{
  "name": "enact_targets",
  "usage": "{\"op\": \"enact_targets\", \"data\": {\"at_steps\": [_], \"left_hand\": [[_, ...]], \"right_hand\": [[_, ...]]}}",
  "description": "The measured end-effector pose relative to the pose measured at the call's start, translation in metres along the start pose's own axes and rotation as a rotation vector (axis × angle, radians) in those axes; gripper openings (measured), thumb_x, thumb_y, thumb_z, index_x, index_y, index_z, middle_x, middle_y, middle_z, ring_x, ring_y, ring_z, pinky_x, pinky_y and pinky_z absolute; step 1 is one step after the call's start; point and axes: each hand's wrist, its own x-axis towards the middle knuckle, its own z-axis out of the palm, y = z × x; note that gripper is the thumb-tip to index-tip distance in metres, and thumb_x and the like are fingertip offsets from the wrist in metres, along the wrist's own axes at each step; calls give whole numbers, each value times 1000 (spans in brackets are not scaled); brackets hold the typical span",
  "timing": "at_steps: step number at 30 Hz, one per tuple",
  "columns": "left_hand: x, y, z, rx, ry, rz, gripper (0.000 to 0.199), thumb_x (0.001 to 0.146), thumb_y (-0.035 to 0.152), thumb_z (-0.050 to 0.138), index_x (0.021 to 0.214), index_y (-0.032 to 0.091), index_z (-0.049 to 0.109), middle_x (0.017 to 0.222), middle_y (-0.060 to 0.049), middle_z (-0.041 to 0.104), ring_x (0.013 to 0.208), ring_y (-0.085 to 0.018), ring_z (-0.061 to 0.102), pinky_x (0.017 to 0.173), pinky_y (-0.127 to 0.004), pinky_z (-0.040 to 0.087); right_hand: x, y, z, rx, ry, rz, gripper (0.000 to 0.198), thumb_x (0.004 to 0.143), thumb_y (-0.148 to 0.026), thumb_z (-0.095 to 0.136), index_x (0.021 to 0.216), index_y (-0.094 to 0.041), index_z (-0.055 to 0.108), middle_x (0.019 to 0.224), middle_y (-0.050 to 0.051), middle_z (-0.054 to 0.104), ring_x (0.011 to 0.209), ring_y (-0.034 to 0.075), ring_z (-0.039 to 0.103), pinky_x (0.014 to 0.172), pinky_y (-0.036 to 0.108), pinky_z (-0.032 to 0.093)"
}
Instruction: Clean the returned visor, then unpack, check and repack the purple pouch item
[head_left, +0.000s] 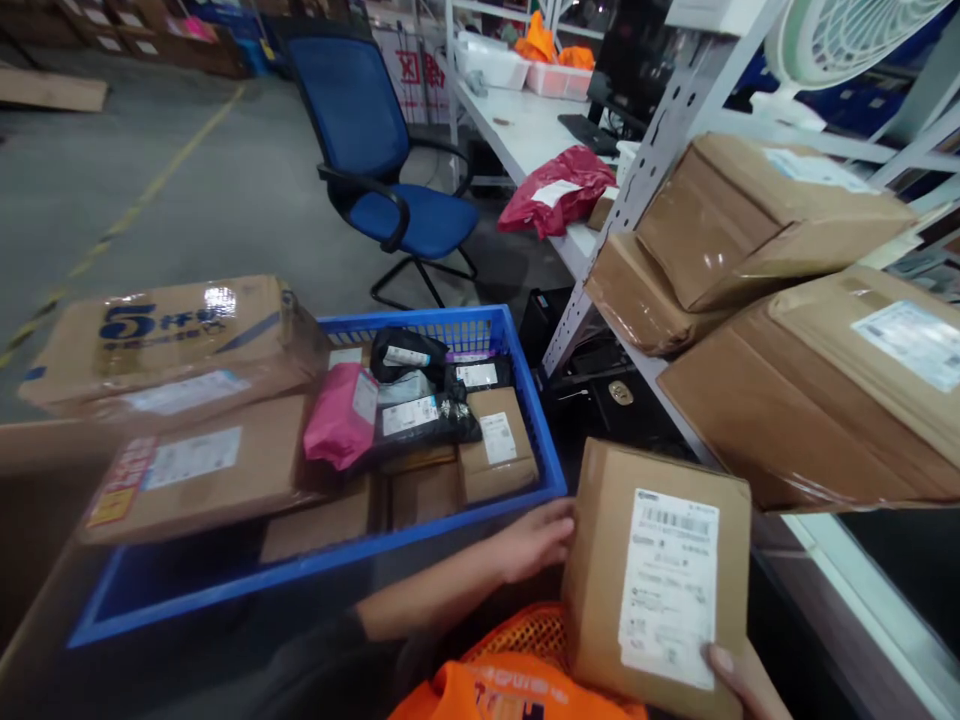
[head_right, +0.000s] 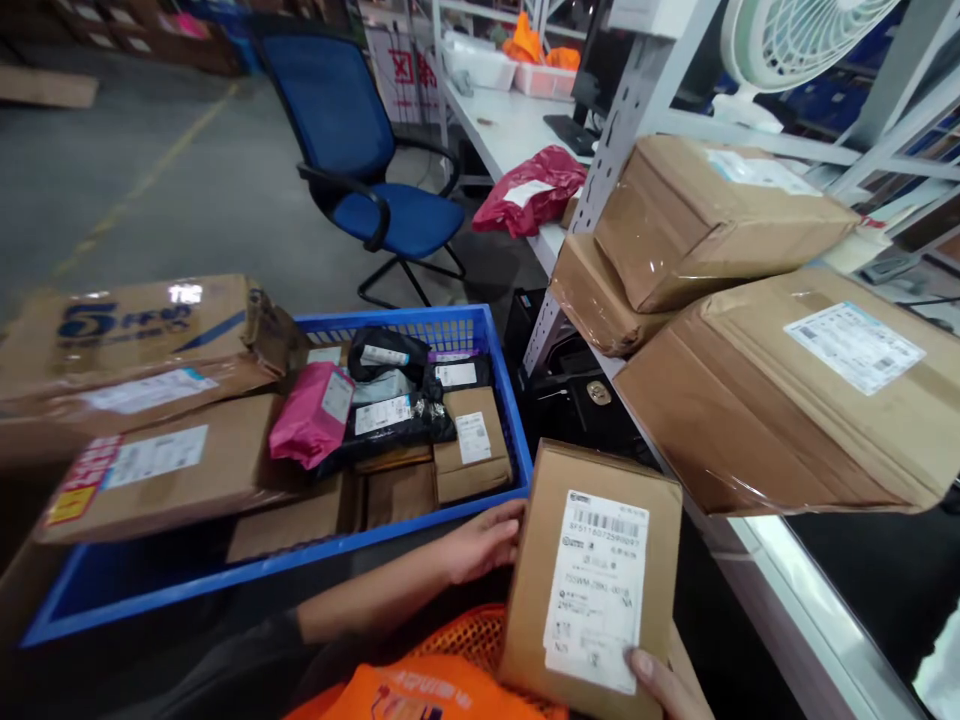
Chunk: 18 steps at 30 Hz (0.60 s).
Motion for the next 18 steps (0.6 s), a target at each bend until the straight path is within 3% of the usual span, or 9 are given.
{"op": "enact_targets", "data": {"at_steps": [2,4,7,10,14,18], "left_hand": [[-6,8,9,73,-38,70,84,75,57,80,146,26,48,151,-14,50,142,-37,43,114,-57,33],[-10,15,17,197,-122,139,102,69,49,87,154,28,35,159,-13,38,149,-37,31,119,-57,25],[-14,19,27,307,-134,192,114,60,29,94,155,26,32,158,-12,40,148,-38,31,121,-57,22],[-13,15,30,225,-39,222,110,63,25,92,155,26,31,152,-14,48,142,-39,40,116,-56,32],[-13,10,27,42,71,203,94,69,27,87,151,23,40,148,-17,53,136,-40,49,111,-55,40],[-17,13,23,-15,119,206,86,68,26,88,144,20,48,142,-19,58,131,-39,55,108,-54,44]], "right_hand": [[7,-10,4,-95,-23,-145,103,63,-51,84,153,-26,40,136,10,64,131,39,53,109,48,46],[12,-15,8,-168,-49,-217,104,65,-52,83,154,-28,35,149,8,53,138,36,46,114,46,40],[16,-18,11,-215,-57,-210,99,73,-57,77,156,-29,30,154,7,46,141,35,42,115,45,39],[18,-22,11,-244,-126,-230,100,75,-63,73,157,-28,29,159,6,38,147,35,32,118,46,34],[23,-31,8,-279,-321,-227,107,74,-66,74,160,-31,22,167,3,20,153,34,17,123,48,25],[28,-33,5,-299,-382,-234,105,75,-69,73,160,-31,24,167,4,17,154,34,12,123,48,25]]}}
